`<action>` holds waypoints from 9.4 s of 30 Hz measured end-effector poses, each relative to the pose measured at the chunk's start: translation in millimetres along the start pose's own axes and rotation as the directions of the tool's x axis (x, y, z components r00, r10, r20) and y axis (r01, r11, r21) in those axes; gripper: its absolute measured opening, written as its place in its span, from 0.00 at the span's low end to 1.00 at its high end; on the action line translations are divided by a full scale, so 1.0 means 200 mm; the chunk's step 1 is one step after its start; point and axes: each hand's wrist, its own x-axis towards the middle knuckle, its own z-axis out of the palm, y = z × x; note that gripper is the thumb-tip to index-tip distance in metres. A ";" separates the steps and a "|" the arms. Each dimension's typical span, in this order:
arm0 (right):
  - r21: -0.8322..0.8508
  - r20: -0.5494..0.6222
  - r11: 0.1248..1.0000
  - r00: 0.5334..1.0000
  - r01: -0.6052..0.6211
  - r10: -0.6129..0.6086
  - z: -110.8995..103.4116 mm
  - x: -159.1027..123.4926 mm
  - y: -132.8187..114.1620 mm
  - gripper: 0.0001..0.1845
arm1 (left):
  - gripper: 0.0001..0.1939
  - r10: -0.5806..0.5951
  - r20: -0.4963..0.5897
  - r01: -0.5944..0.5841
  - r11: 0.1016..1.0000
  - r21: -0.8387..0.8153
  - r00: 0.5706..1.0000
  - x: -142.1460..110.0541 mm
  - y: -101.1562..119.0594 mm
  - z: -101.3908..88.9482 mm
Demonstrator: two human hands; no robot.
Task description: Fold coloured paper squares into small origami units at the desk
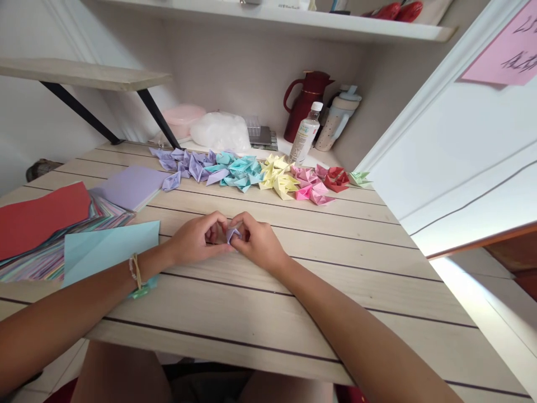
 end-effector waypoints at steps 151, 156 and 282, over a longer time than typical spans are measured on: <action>0.391 0.123 0.920 0.991 -0.008 -0.044 -0.03 0.05 0.03 0.05 | 0.15 -0.019 0.231 0.147 0.821 -0.552 0.973 0.03 -0.06 -0.06; 0.390 0.128 0.921 0.991 -0.013 -0.040 -0.03 0.05 0.02 0.07 | 0.15 -0.010 0.190 0.111 0.842 -0.528 0.982 0.03 -0.05 -0.05; 0.001 -0.836 0.989 0.543 -0.145 0.081 -0.36 0.07 0.16 0.19 | 0.42 -0.065 0.165 0.143 0.837 -0.528 0.984 0.02 -0.09 -0.03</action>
